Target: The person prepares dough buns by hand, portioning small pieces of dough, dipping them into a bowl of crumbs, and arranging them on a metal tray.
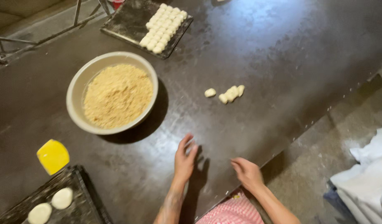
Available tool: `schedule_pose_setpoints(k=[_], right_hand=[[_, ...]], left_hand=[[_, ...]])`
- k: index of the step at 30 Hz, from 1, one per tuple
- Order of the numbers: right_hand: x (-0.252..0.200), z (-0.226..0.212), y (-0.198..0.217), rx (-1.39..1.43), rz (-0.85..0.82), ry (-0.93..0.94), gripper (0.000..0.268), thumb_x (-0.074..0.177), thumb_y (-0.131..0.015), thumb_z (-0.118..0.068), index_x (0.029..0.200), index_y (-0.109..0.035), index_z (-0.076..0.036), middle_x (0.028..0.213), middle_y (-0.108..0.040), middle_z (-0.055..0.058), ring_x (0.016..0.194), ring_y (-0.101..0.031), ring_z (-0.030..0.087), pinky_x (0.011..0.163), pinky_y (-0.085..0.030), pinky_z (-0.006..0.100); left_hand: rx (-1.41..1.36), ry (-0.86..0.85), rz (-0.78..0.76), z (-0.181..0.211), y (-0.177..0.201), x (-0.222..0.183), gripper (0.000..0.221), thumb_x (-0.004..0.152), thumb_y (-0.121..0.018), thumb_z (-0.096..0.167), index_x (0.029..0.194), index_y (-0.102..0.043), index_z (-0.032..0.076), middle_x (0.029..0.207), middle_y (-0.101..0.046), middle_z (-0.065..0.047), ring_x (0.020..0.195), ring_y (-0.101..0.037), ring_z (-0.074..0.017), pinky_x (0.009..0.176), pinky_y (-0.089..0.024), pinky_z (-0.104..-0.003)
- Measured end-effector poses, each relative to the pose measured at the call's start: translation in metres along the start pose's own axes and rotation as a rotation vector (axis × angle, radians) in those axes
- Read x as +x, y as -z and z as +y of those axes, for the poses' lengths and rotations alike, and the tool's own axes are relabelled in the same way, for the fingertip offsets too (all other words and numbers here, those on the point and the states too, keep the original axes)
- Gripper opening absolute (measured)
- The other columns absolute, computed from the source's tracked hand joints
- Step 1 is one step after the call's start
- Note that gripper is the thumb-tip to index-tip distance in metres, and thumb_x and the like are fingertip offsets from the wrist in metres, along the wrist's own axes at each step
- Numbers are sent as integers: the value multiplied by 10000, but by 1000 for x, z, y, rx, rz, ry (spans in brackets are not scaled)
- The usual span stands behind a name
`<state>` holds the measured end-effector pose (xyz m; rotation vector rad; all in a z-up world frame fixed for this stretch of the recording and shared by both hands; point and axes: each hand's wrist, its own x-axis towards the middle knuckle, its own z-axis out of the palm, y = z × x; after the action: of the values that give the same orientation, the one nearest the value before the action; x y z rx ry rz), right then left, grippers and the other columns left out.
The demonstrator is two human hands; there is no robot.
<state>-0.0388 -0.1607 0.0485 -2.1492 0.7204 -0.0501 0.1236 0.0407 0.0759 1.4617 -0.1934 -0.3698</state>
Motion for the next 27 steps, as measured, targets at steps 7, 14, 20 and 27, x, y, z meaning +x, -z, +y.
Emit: schedule_pose_setpoints(k=[7, 14, 20, 27], right_hand=[[14, 141, 101, -411, -20, -280, 323, 1027, -613, -339, 1036, -769, -56, 863, -765, 179, 721, -729, 283, 706, -549, 348], [112, 218, 114, -387, -205, -555, 431, 955, -640, -190, 1356, -538, -71, 1199, -664, 201, 1021, -676, 291, 879, -538, 401], [116, 115, 87, 614, -188, -160, 776, 875, -647, -58, 1575, -316, -108, 1429, -567, 173, 1193, -644, 264, 960, -533, 396], [125, 8, 34, 682, -646, -49, 351, 900, -698, -33, 1241, -716, 51, 1094, -788, 158, 923, -759, 199, 823, -638, 329]], left_hand=[[930, -603, -37, -69, -121, 208, 522, 841, -656, 35, 1345, -584, -81, 1399, -552, -276, 1296, -503, -456, 1103, -409, -477], [1020, -485, 171, -111, -140, 284, 83, 862, -637, 73, 867, -711, 36, 994, -637, -187, 989, -596, -399, 861, -517, -505], [291, -245, -193, -40, -155, 131, 321, 857, -734, 90, 1175, -727, 46, 995, -698, -86, 911, -660, -165, 820, -539, -334], [23, 110, -2, -27, -90, 16, 319, 857, -836, 111, 1125, -698, 7, 943, -698, -38, 842, -626, -114, 751, -531, -268]])
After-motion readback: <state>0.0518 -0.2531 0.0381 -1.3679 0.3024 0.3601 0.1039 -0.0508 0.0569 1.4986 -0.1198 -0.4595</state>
